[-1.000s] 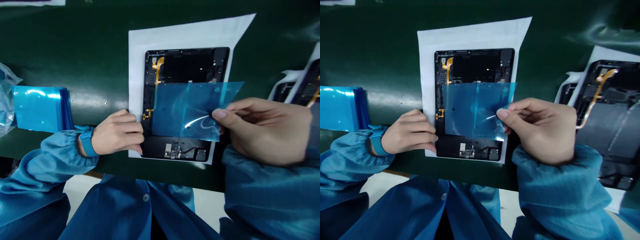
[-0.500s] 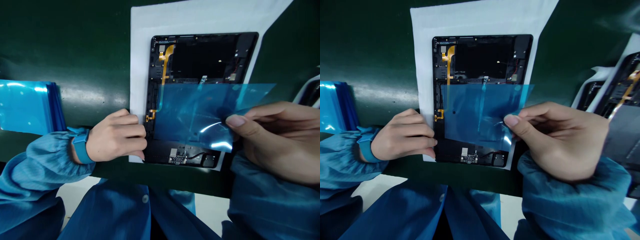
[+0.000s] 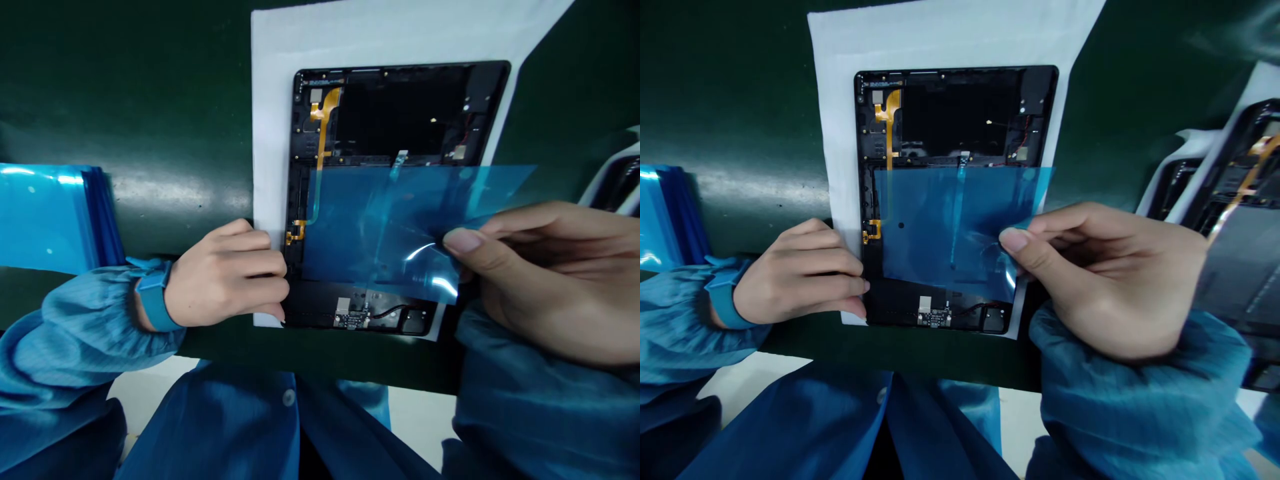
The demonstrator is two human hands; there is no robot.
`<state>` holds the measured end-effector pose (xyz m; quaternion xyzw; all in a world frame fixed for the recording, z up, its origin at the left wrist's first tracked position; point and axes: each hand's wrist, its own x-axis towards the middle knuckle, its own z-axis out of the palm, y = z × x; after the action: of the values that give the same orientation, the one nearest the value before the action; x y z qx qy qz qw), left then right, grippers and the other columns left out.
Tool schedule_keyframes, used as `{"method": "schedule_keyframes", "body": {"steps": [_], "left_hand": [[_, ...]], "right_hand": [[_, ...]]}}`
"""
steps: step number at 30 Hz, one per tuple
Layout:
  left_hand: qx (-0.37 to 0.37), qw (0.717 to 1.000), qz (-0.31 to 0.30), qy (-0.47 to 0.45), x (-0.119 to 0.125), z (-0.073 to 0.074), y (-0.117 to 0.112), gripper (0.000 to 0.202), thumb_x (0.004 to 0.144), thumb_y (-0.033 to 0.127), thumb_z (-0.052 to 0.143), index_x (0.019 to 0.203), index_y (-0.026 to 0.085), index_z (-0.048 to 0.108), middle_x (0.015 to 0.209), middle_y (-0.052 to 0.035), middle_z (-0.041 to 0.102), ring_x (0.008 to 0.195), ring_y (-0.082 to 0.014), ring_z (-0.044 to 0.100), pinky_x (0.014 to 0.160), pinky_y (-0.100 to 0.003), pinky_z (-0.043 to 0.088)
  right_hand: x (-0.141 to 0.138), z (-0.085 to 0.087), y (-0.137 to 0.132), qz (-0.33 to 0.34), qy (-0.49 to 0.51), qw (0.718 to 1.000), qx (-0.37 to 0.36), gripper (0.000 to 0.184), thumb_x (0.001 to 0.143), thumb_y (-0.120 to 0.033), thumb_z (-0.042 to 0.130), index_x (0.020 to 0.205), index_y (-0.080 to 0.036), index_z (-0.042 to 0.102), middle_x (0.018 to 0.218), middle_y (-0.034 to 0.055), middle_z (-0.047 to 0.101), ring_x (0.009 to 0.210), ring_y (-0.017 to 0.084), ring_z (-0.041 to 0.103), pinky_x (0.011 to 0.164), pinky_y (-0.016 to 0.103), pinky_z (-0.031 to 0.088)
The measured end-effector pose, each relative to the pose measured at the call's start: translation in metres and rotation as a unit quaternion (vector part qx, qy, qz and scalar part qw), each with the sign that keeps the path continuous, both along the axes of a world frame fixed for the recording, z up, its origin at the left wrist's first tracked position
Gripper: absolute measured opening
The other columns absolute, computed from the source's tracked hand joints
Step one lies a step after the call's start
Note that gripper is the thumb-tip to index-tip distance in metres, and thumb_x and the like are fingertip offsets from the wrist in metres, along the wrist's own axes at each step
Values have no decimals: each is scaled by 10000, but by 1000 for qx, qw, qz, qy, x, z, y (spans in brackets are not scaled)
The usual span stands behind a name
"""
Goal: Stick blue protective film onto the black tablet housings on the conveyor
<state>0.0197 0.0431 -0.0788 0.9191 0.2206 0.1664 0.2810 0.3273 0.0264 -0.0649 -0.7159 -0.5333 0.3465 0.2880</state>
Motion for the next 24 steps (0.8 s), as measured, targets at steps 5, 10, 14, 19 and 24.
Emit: {"method": "schedule_keyframes", "body": {"steps": [5,10,14,19,24], "left_hand": [[8,1000,0,0,1,2,1,263,965,409,638,845,179,681,834,-14,706,722,-152,566,657,-325,366],[6,1000,6,3,2,3,2,280,975,419,622,838,184,683,835,-6,706,720,-147,561,653,-327,367],[4,1000,6,1,2,3,1,275,975,411,626,838,179,682,834,-6,703,719,-144,556,657,-324,361],[2,1000,6,-3,0,3,0,278,966,421,635,849,173,684,831,-13,693,716,-146,543,661,-322,349],[2,1000,4,-10,0,1,0,258,955,404,655,856,168,685,834,-15,687,722,-148,531,660,-318,337]], "right_hand": [[1,1,-1,-5,8,1000,2,254,700,-398,880,725,-202,721,596,6,649,517,146,628,460,286,521],[-2,3,1,-1,0,1000,7,257,692,-409,886,723,-204,733,607,13,665,512,140,623,474,281,534],[-2,4,4,6,-7,1000,-6,279,690,-437,876,705,-204,721,565,-2,643,453,110,576,444,244,523],[0,4,5,28,-13,1000,4,219,705,-382,858,714,-202,734,553,-11,644,418,89,546,450,217,528],[1,5,6,39,-18,999,6,209,716,-373,851,707,-206,727,553,-10,649,432,107,576,444,220,525]]}}
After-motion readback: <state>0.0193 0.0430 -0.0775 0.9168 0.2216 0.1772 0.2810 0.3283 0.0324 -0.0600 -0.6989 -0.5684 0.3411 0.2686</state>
